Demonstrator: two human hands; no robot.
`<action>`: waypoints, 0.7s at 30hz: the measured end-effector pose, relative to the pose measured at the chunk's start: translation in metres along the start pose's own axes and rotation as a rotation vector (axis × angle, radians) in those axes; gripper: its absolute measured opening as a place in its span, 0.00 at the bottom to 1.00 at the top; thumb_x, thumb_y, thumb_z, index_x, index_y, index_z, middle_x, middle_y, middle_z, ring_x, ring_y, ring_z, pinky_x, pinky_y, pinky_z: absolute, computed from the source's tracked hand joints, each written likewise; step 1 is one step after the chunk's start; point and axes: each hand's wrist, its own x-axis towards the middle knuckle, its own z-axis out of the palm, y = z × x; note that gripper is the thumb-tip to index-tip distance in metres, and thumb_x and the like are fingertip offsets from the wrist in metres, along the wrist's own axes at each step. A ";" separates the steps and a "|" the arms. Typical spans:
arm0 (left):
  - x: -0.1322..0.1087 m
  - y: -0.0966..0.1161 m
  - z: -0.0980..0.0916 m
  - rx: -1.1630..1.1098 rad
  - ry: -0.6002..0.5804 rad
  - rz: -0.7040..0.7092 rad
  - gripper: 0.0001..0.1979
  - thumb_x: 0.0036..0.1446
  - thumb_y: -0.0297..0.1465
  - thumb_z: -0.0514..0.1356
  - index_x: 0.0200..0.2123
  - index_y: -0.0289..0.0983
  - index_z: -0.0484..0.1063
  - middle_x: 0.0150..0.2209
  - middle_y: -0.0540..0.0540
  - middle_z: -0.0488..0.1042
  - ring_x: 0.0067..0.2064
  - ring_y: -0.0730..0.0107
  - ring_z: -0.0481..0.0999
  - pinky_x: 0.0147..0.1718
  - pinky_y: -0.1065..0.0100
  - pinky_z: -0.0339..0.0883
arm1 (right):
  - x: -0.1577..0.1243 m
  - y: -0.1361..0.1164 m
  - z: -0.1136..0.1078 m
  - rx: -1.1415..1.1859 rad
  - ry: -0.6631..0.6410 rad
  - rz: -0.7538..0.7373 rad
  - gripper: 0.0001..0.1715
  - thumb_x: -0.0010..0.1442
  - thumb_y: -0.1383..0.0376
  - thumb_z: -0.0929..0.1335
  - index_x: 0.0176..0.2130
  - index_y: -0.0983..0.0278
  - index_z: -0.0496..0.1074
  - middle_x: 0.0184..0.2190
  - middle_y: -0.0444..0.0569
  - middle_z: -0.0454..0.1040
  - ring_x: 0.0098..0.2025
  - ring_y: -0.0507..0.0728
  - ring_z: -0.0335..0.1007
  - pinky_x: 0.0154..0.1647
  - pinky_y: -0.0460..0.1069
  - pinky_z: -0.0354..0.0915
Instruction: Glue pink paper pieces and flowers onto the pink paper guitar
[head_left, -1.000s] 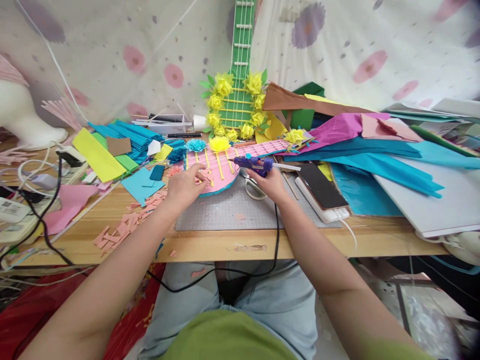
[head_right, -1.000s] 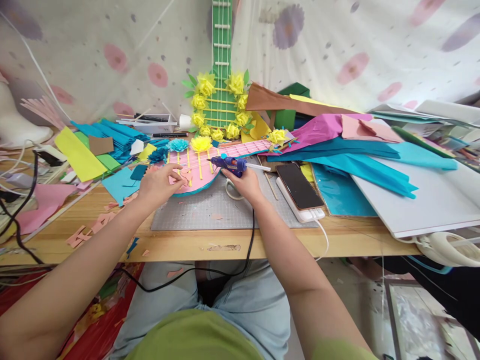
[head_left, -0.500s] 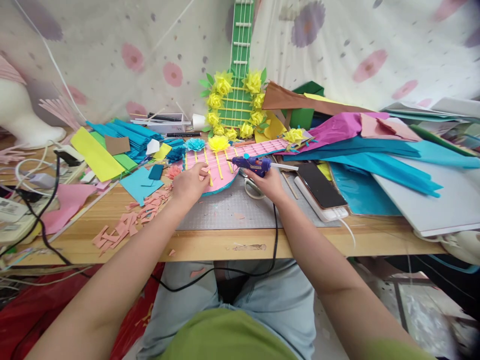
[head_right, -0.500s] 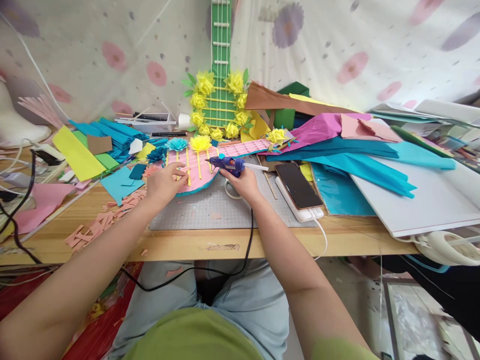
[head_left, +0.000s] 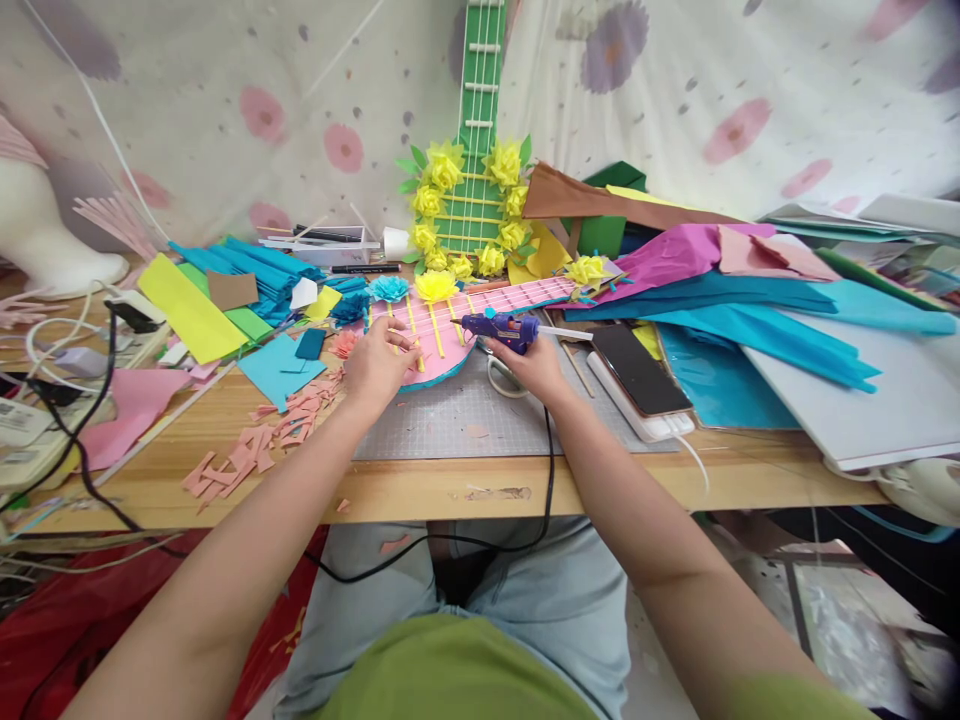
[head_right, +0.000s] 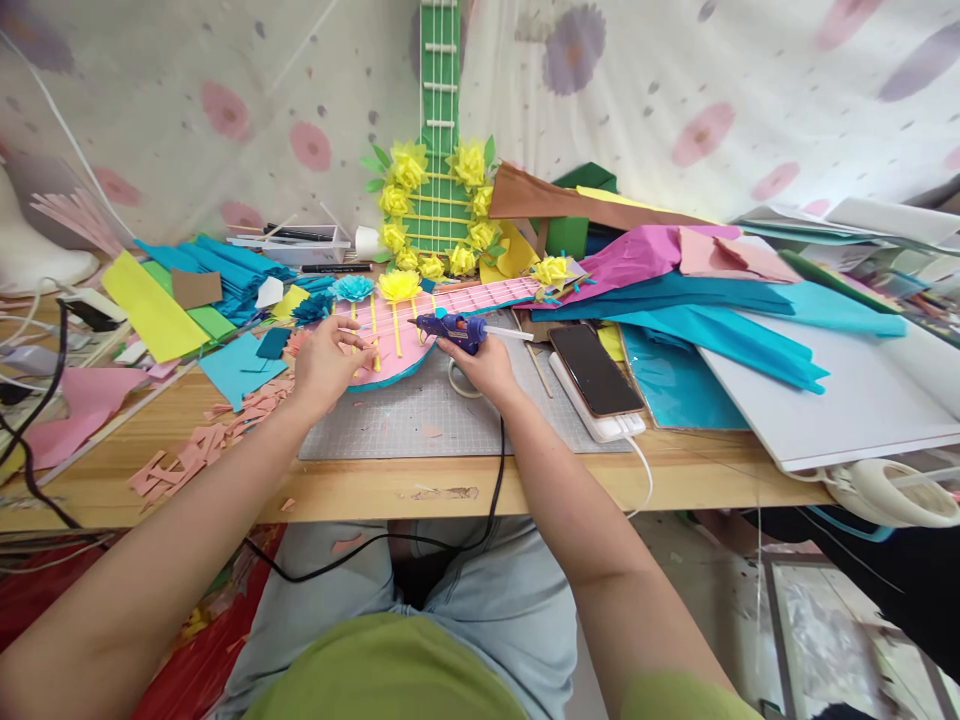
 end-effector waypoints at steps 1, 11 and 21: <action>0.000 -0.001 0.000 -0.019 -0.009 -0.009 0.18 0.45 0.32 0.65 0.42 0.41 0.69 0.34 0.51 0.80 0.34 0.67 0.77 0.29 0.69 0.64 | 0.000 -0.001 0.000 0.022 -0.001 0.014 0.23 0.46 0.48 0.71 0.33 0.64 0.76 0.31 0.51 0.79 0.37 0.63 0.75 0.38 0.54 0.67; -0.007 0.011 -0.005 0.000 -0.094 -0.072 0.20 0.47 0.32 0.65 0.45 0.40 0.72 0.35 0.49 0.81 0.38 0.65 0.79 0.35 0.67 0.65 | -0.004 -0.039 0.027 0.635 -0.198 0.209 0.22 0.48 0.50 0.71 0.35 0.60 0.64 0.37 0.48 0.75 0.39 0.57 0.76 0.32 0.48 0.71; -0.008 0.005 -0.004 0.003 -0.102 -0.117 0.20 0.49 0.31 0.63 0.48 0.40 0.73 0.37 0.46 0.81 0.41 0.62 0.79 0.36 0.66 0.66 | 0.002 -0.057 0.076 0.547 -0.199 0.305 0.15 0.56 0.63 0.69 0.42 0.61 0.62 0.33 0.45 0.72 0.32 0.55 0.78 0.29 0.49 0.74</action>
